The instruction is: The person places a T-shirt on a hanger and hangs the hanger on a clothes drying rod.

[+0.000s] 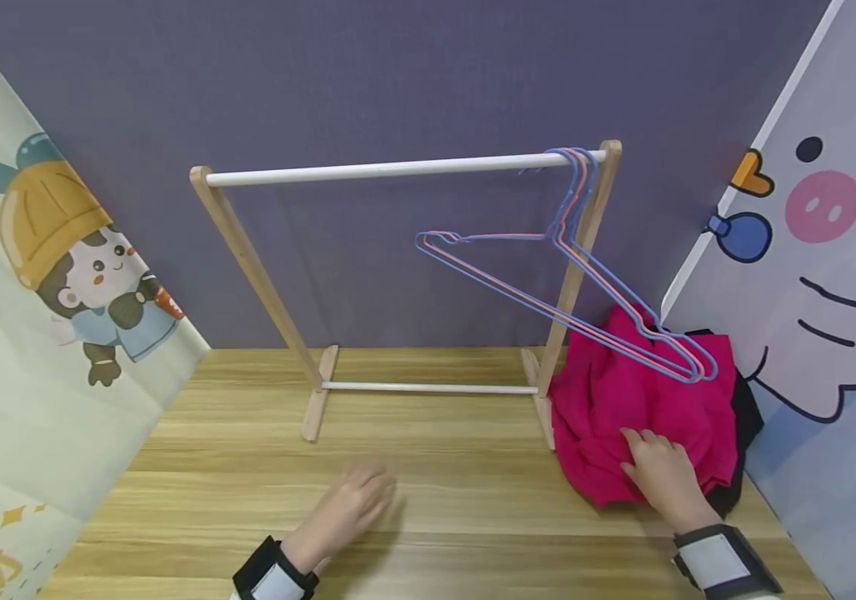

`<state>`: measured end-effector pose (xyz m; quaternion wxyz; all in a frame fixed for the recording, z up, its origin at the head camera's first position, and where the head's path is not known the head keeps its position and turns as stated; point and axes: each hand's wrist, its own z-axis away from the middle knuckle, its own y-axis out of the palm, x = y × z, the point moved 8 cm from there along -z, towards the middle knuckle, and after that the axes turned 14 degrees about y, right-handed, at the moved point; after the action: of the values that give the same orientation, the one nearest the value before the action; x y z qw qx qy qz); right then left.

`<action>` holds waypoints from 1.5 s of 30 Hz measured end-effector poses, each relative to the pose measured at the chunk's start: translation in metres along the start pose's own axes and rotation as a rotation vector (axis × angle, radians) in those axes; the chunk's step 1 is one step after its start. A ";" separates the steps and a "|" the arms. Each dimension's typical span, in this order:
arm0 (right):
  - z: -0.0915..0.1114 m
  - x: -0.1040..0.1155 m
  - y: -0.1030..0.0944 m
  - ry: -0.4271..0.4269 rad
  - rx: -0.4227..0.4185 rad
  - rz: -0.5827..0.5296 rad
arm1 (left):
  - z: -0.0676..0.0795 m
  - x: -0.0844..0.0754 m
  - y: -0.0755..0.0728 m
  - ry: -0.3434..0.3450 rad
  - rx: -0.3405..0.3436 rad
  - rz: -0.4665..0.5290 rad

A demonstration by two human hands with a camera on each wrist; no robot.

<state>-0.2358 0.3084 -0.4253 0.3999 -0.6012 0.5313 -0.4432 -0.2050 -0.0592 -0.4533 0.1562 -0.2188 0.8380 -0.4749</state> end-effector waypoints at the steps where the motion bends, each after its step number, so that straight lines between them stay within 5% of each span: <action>1: -0.001 -0.002 0.002 0.010 0.018 -0.006 | 0.001 0.000 0.000 -0.002 0.004 0.007; 12: -0.004 -0.004 -0.006 0.015 0.012 -0.166 | 0.005 0.000 0.002 -0.007 0.044 0.035; 19: -0.009 0.007 -0.028 -0.046 -0.094 -0.220 | 0.005 -0.001 0.002 0.005 0.045 0.027; 29: -0.025 0.025 -0.069 -0.154 -0.142 -0.251 | 0.000 -0.001 -0.002 0.021 0.050 0.043; 45: -0.039 0.043 -0.127 -0.207 -0.212 -0.269 | -0.008 -0.001 -0.008 0.046 0.074 0.047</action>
<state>-0.2349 0.2799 -0.2891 0.3241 -0.7477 0.4460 -0.3701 -0.2058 -0.0568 -0.4425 0.1560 -0.1823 0.8281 -0.5067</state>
